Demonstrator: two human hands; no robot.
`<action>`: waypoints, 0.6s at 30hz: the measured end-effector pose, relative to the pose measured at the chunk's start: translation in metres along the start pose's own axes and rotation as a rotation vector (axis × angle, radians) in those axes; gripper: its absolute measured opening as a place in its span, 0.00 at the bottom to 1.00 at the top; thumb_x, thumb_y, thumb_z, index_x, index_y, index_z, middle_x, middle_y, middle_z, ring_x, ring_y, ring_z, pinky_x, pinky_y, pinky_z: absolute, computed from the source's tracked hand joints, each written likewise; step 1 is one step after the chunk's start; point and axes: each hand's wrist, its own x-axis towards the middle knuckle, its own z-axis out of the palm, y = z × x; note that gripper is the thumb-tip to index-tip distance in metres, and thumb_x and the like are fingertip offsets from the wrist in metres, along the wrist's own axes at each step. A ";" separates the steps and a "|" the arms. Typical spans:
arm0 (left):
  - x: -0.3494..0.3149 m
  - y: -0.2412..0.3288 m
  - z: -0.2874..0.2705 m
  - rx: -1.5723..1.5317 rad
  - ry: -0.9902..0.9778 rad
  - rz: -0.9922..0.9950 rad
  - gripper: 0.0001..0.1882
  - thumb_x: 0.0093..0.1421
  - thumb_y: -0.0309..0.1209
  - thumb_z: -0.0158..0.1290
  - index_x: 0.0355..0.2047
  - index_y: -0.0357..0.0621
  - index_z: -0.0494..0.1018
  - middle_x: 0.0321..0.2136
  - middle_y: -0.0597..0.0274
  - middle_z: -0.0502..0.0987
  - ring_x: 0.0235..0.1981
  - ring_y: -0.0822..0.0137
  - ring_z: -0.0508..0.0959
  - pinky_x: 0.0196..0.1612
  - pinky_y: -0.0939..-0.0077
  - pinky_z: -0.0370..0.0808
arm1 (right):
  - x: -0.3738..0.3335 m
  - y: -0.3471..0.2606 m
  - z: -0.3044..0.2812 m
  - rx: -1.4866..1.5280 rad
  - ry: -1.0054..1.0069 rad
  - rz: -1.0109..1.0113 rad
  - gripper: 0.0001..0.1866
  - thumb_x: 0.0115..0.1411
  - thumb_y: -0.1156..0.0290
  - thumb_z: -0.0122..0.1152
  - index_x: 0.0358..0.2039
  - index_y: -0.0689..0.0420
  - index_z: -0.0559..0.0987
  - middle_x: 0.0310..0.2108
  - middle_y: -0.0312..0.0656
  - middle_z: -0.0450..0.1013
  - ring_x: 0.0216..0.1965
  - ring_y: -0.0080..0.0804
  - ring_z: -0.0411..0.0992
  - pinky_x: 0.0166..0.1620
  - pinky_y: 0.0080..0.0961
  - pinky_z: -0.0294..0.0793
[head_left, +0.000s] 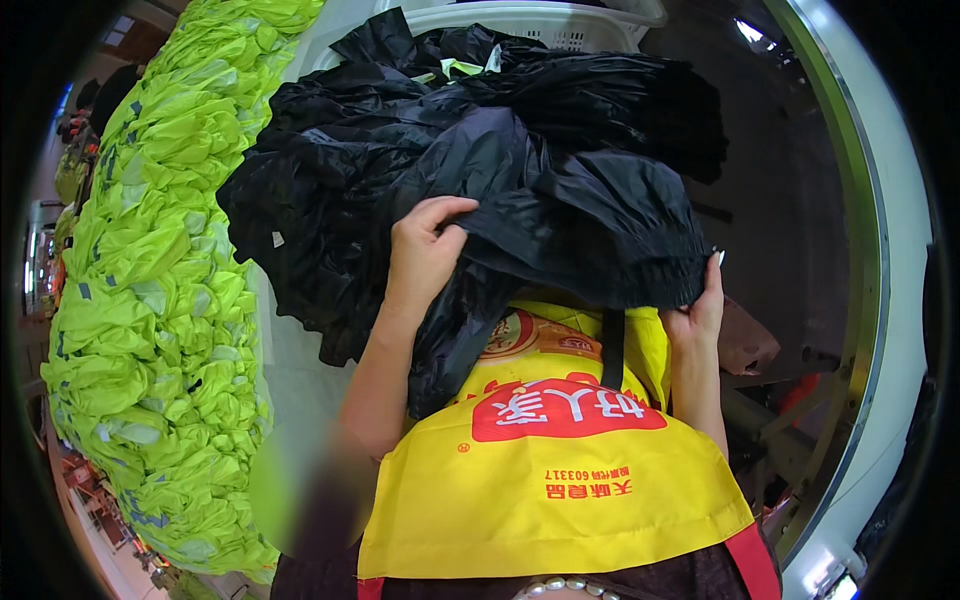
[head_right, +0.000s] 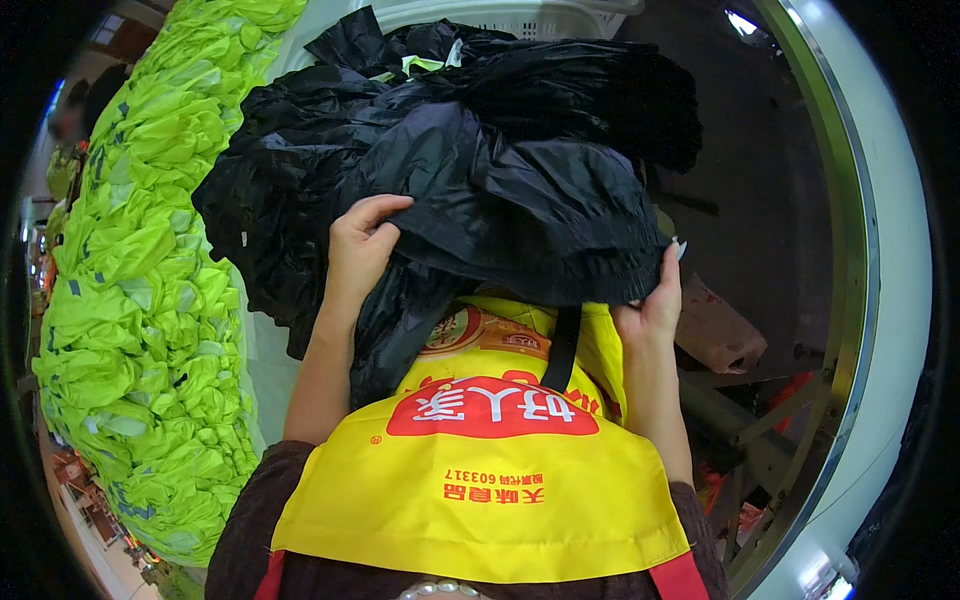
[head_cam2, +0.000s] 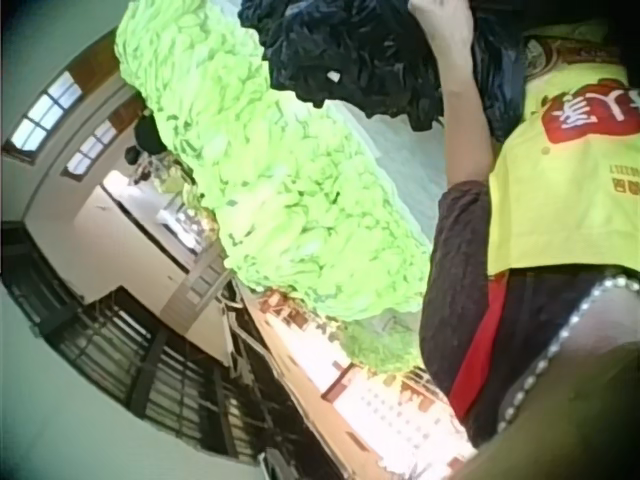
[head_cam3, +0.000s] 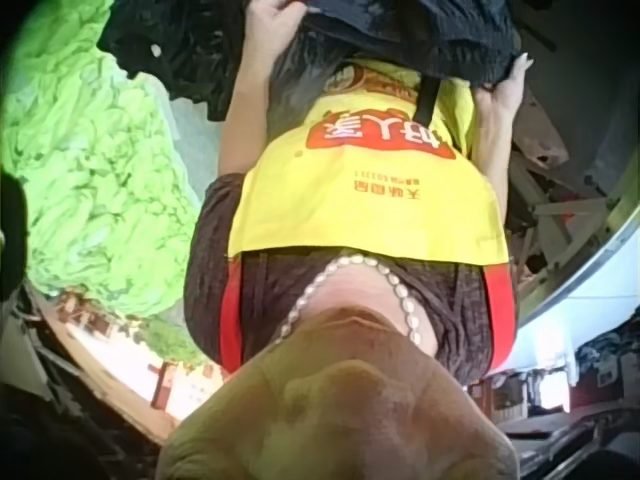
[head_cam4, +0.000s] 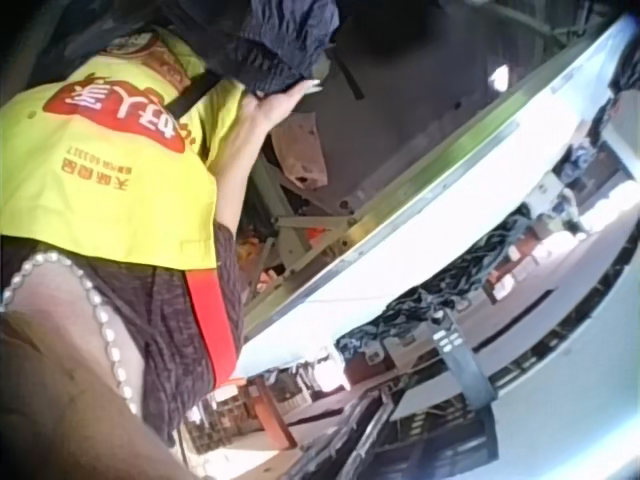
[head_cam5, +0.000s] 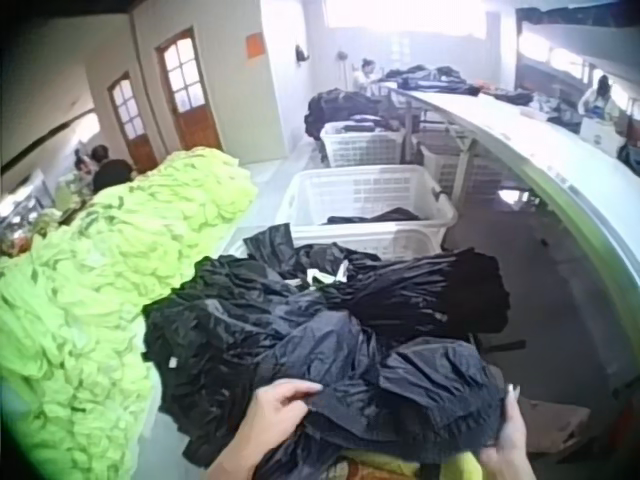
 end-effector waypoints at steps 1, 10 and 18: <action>0.000 0.004 0.003 -0.050 -0.064 -0.016 0.15 0.49 0.18 0.45 0.37 0.37 0.75 0.37 0.58 0.74 0.35 0.68 0.75 0.39 0.81 0.70 | 0.002 -0.006 -0.015 -0.114 0.059 -0.031 0.20 0.60 0.55 0.50 0.46 0.57 0.72 0.41 0.43 0.73 0.41 0.35 0.72 0.46 0.32 0.72; -0.006 0.028 0.042 -0.405 -0.310 -0.145 0.11 0.60 0.25 0.46 0.42 0.36 0.72 0.34 0.68 0.73 0.35 0.79 0.70 0.39 0.87 0.66 | -0.091 -0.019 0.042 -1.233 -0.384 -0.710 0.17 0.51 0.79 0.60 0.43 0.61 0.73 0.36 0.38 0.72 0.23 0.16 0.67 0.26 0.12 0.65; -0.008 0.058 0.024 -0.863 -0.697 -0.390 0.09 0.57 0.25 0.50 0.38 0.35 0.72 0.32 0.67 0.75 0.32 0.80 0.72 0.36 0.86 0.69 | -0.021 -0.006 0.070 -1.586 -0.767 -0.788 0.12 0.46 0.72 0.65 0.30 0.61 0.74 0.23 0.43 0.72 0.22 0.37 0.70 0.27 0.25 0.67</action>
